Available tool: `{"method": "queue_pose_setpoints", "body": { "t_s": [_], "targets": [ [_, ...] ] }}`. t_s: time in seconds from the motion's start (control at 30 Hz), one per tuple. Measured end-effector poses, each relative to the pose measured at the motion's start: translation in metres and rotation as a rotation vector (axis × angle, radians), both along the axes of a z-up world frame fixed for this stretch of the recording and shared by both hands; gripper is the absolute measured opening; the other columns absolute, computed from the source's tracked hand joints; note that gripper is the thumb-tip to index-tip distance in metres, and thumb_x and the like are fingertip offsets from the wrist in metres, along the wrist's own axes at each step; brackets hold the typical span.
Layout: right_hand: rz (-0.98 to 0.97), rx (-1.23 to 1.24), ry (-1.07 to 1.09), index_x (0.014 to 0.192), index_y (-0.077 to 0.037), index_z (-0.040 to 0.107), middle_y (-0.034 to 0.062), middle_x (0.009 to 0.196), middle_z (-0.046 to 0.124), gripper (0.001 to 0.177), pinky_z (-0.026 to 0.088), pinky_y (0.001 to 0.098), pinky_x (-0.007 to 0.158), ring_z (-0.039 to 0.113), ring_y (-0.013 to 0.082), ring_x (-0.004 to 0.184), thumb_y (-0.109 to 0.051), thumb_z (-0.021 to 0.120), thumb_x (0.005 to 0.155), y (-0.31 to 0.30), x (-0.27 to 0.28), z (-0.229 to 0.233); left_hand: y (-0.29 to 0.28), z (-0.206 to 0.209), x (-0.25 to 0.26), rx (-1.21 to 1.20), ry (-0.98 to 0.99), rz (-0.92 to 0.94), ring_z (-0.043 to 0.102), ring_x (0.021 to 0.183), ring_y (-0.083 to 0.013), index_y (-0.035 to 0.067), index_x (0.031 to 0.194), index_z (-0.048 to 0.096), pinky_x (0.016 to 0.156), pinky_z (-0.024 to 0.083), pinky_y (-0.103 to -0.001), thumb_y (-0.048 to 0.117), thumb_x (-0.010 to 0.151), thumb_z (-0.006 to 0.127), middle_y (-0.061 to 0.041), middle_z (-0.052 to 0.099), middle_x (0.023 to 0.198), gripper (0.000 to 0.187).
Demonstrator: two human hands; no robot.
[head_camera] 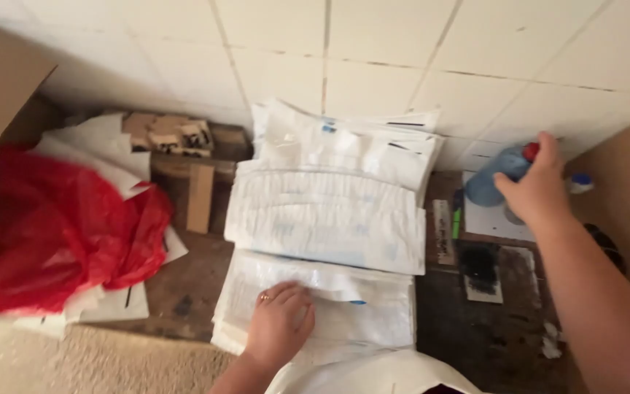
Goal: The person is manually stamping a stack of plastic cheese bags one by one using a hand stamp at a fast, efficient pace.
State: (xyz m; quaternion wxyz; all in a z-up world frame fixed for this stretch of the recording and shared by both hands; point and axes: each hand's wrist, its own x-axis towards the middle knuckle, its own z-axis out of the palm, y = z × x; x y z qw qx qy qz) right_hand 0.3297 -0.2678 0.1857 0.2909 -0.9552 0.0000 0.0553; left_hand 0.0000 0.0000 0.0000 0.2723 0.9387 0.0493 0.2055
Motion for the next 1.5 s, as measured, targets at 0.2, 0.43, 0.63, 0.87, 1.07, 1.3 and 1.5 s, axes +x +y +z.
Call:
{"method": "queue_pose_setpoints", "body": {
  "t_s": [0.2,0.43,0.63,0.87,1.07,1.3,1.5],
  "targets": [
    [0.507,-0.029,-0.833,0.153,0.013,0.036,0.0339,0.158,0.029,0.077,0.038,0.0654,0.115,0.031,0.0509,0.148,0.001,0.081,0.092,-0.019,-0.030,-0.026,-0.001,-0.013,-0.009,0.079,0.107,0.054,0.061,0.108,-0.0294,0.018,0.101,0.073,0.091,0.044,-0.049,0.026,0.087,0.063,0.002,0.070,0.110,0.019],
    [0.844,0.088,-0.297,0.127,-0.007,0.068,0.0082,0.123,0.072,0.040,0.059,0.0338,0.094,0.071,0.0191,0.103,-0.025,0.065,0.091,-0.023,-0.098,-0.056,-0.009,-0.024,-0.009,0.134,0.445,0.028,0.056,0.099,-0.0383,0.023,0.138,0.058,0.091,0.038,-0.053,0.047,0.093,0.059,-0.007,0.060,0.101,0.051],
    [0.859,0.177,-0.118,0.107,-0.016,0.078,-0.0036,0.103,0.082,0.022,0.061,0.0243,0.082,0.078,0.0089,0.090,-0.023,0.071,0.087,-0.024,-0.134,-0.076,-0.001,-0.011,0.000,0.112,0.620,0.091,0.061,0.102,-0.0392,0.013,0.137,0.047,0.088,0.041,-0.052,0.046,0.096,0.057,-0.009,0.071,0.109,0.053],
    [1.172,0.156,0.128,0.092,-0.019,0.081,-0.0089,0.091,0.085,0.016,0.054,0.0285,0.077,0.077,0.0105,0.083,-0.028,0.067,0.091,-0.004,-0.163,-0.115,0.020,-0.024,0.027,0.152,0.521,0.128,0.059,0.110,-0.0401,0.017,0.163,0.024,0.095,0.044,-0.053,0.023,0.100,0.048,-0.012,0.065,0.116,0.068],
    [1.018,-0.356,0.422,0.139,-0.040,0.058,-0.0087,0.092,0.079,0.045,0.050,0.0294,0.073,0.073,0.0148,0.081,-0.049,0.054,0.095,0.011,-0.166,-0.114,0.024,-0.022,0.029,0.084,0.320,0.128,0.051,0.125,-0.0371,0.020,0.162,0.026,0.097,0.046,-0.055,0.004,0.093,0.050,-0.010,0.049,0.148,0.075],
    [0.892,-0.253,0.348,0.164,-0.037,0.014,-0.0056,0.151,0.055,0.082,0.054,0.0369,0.078,0.070,0.0217,0.069,-0.051,0.053,0.094,0.019,-0.152,-0.117,0.024,-0.014,0.023,-0.168,-0.222,-0.107,0.063,0.091,-0.0384,0.001,0.126,0.044,0.070,0.054,-0.043,-0.002,0.098,0.050,-0.022,0.054,0.117,0.029],
    [0.703,-0.192,0.386,0.163,-0.034,0.021,-0.0086,0.165,0.036,0.076,0.052,0.0369,0.077,0.065,0.0218,0.077,-0.046,0.052,0.094,0.044,-0.139,-0.103,0.033,-0.027,0.051,-0.035,0.094,-0.223,0.061,0.116,-0.0330,0.012,0.119,0.061,0.081,0.048,-0.047,-0.003,0.080,0.050,-0.009,0.059,0.134,0.043]
  ]
}}
